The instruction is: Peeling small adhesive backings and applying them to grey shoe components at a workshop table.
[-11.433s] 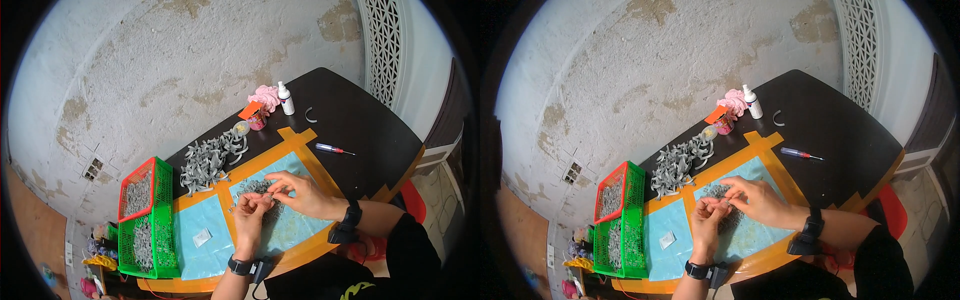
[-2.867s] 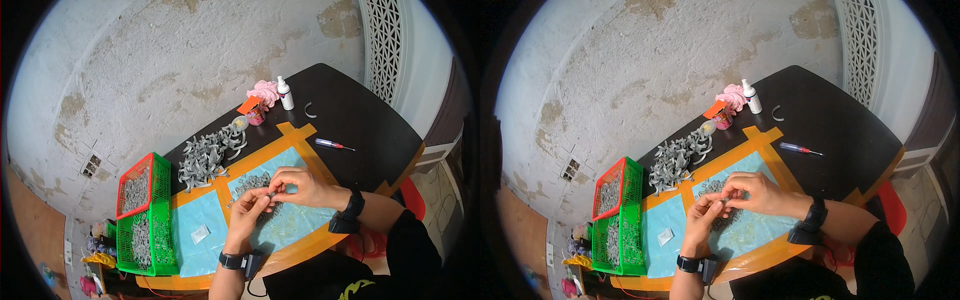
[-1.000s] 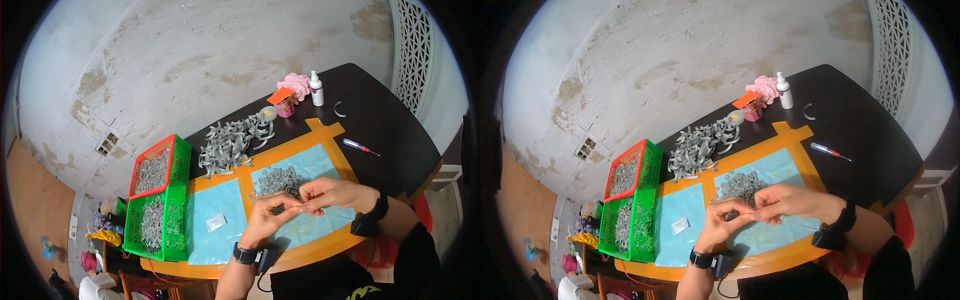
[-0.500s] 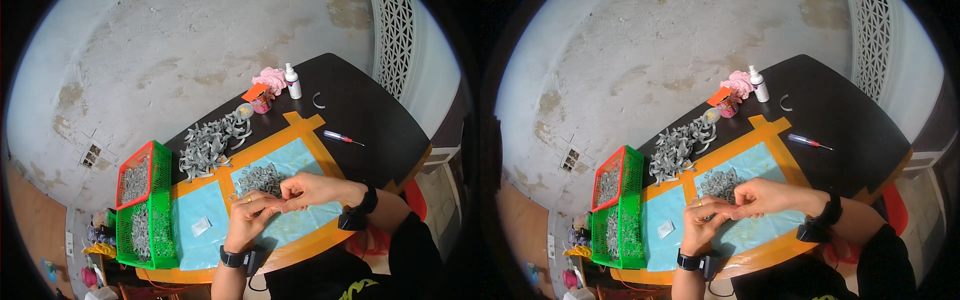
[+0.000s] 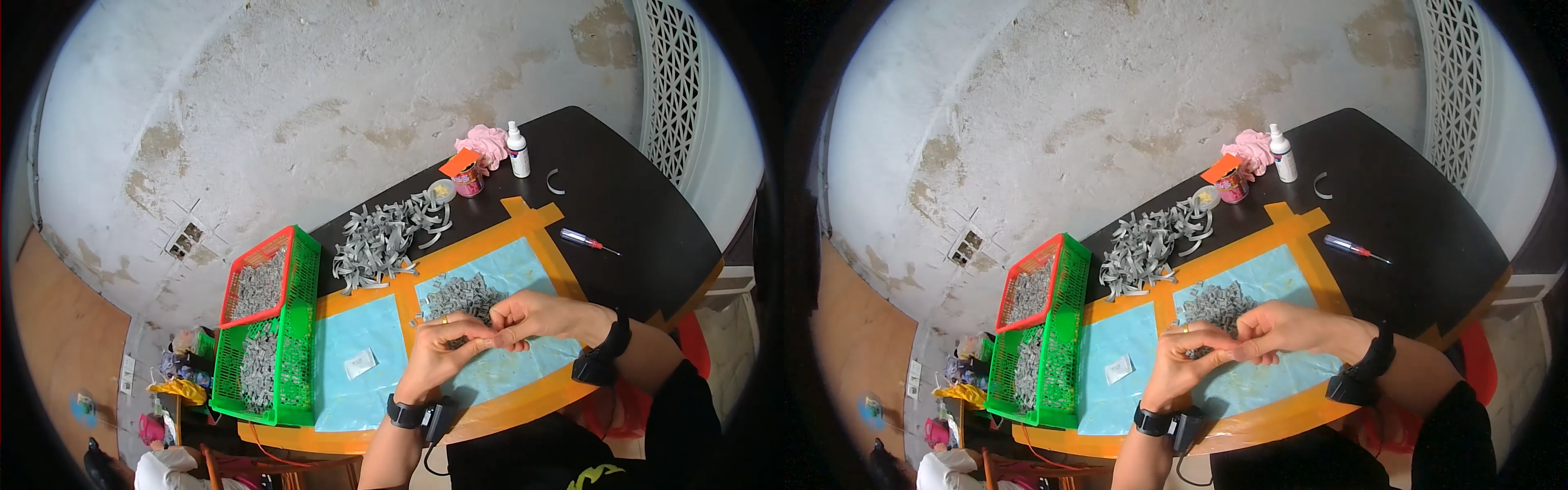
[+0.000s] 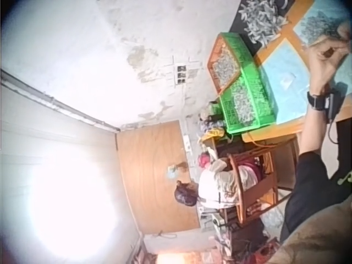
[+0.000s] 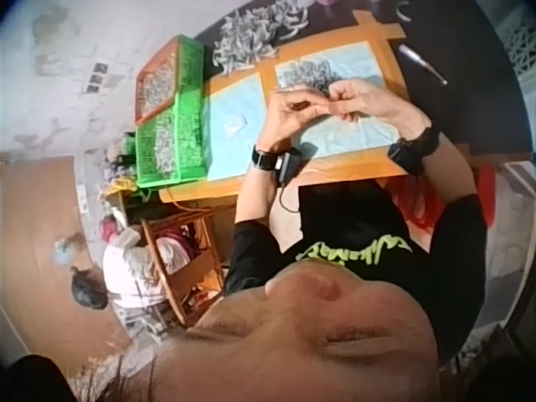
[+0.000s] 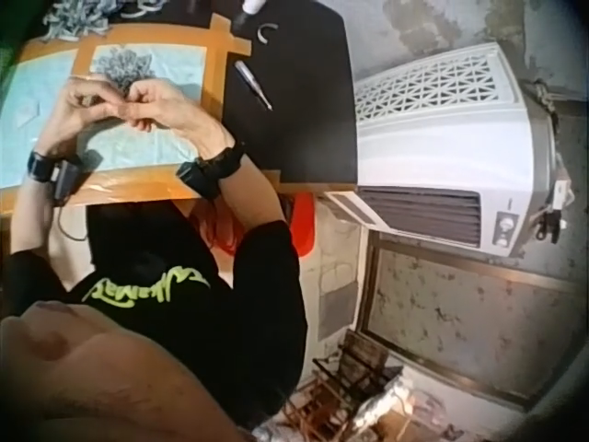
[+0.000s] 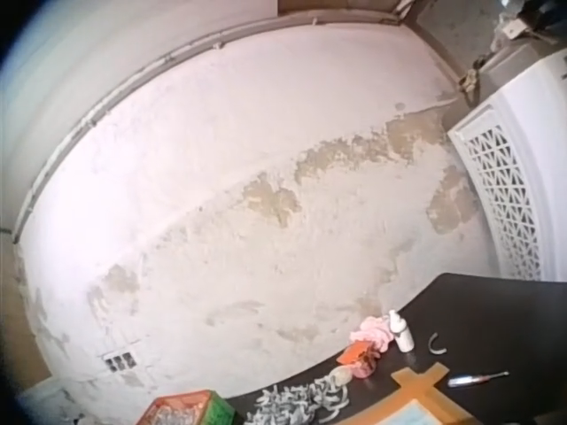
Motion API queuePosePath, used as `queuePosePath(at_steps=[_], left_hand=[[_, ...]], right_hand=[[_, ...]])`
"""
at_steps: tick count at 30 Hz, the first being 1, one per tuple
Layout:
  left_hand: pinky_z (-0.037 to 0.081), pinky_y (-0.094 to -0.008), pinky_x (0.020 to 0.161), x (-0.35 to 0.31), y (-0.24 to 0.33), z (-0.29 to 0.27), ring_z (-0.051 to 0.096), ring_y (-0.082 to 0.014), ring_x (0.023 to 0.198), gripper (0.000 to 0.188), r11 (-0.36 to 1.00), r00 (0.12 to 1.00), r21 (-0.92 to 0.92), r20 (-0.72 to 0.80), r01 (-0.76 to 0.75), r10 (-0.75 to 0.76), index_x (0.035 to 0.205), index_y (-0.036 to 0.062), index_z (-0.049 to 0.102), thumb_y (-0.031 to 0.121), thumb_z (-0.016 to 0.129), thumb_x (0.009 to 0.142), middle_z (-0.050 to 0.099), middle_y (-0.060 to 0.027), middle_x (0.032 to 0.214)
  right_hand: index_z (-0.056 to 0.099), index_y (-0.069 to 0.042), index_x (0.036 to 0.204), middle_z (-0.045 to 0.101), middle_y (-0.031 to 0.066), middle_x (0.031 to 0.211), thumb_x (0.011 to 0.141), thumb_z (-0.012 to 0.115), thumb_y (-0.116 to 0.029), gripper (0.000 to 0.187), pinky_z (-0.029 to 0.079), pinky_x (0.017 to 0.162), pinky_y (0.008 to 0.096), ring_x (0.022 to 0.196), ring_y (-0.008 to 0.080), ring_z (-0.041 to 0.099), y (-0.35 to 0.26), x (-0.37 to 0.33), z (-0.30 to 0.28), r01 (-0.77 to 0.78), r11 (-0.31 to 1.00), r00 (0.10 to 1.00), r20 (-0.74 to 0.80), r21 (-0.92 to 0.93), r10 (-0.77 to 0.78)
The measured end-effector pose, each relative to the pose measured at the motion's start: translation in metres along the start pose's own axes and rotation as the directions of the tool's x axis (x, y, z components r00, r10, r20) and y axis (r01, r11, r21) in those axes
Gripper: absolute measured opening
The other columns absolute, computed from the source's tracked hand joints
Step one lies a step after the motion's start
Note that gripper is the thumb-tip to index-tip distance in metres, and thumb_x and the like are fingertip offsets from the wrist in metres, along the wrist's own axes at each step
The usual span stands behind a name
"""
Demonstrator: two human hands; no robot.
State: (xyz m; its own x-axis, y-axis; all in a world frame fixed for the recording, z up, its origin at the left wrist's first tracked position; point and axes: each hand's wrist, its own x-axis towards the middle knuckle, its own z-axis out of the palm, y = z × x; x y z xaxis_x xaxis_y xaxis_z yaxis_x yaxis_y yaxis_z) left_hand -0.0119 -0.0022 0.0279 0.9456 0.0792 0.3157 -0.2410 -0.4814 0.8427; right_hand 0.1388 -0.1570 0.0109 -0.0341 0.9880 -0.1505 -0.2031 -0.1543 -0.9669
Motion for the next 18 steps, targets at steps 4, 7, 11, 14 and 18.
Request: queuePosePath(at_steps=[4,7,11,14,18], left_hand=[[0.048,-0.0262,0.067,0.006,0.006,0.002,0.061,-0.0139,0.074,0.013,0.999,0.999,-0.014,-0.014,0.051,-0.051,0.091,0.0020,0.071,0.003,0.073,0.078,0.065,-0.0053,0.079],[0.047,-0.0266,0.067,0.004,-0.006,0.003,0.060,-0.0140,0.074,0.012,0.997,0.998,-0.059,-0.019,0.051,-0.053,0.091,0.0015,0.071,0.004,0.072,0.079,0.065,-0.0056,0.080],[0.047,-0.0268,0.068,0.001,-0.009,0.009,0.060,-0.0139,0.075,0.011,0.996,0.996,-0.074,-0.069,0.049,-0.054,0.091,0.0010,0.070,0.002,0.071,0.080,0.065,-0.0057,0.080],[0.047,-0.0272,0.071,-0.004,-0.011,0.014,0.060,-0.0149,0.075,0.003,0.935,0.931,-0.334,-0.291,0.117,-0.220,0.084,0.0018,0.065,0.000,0.065,0.082,0.064,-0.0054,0.084],[0.044,-0.0234,0.063,-0.007,-0.006,-0.039,0.053,-0.0098,0.068,0.008,0.932,0.721,-0.297,-0.690,-0.209,-0.058,0.094,0.0055,0.058,0.013,0.060,0.091,0.057,-0.0020,0.080]], right_hand=[[0.057,-0.005,0.079,0.059,0.0014,0.069,0.082,0.073,-0.033,0.033,0.041,0.056,0.0211,0.061,0.0079,0.052,0.002,-0.001,-0.007,0.099,0.995,0.993,-0.067,-0.025,-0.100],[0.055,-0.004,0.079,0.056,0.0009,0.067,0.085,0.071,-0.026,0.028,0.041,0.056,0.0213,0.061,0.0074,0.051,-0.007,-0.005,-0.001,0.063,0.997,0.994,-0.086,-0.037,-0.066],[0.056,-0.004,0.080,0.056,0.0003,0.067,0.086,0.070,-0.025,0.026,0.041,0.057,0.0217,0.061,0.0076,0.052,-0.004,-0.003,-0.001,0.085,0.993,0.990,-0.104,-0.082,-0.093],[0.058,-0.004,0.083,0.059,0.0008,0.070,0.086,0.069,-0.031,0.029,0.043,0.058,0.0222,0.062,0.0083,0.053,0.002,-0.001,-0.001,0.154,0.986,0.980,-0.120,-0.066,-0.161],[0.057,-0.004,0.084,0.058,0.0041,0.078,0.091,0.062,-0.024,0.021,0.045,0.065,0.0257,0.072,0.0104,0.054,-0.015,-0.011,0.006,0.503,0.864,0.835,-0.257,-0.003,-0.487]])
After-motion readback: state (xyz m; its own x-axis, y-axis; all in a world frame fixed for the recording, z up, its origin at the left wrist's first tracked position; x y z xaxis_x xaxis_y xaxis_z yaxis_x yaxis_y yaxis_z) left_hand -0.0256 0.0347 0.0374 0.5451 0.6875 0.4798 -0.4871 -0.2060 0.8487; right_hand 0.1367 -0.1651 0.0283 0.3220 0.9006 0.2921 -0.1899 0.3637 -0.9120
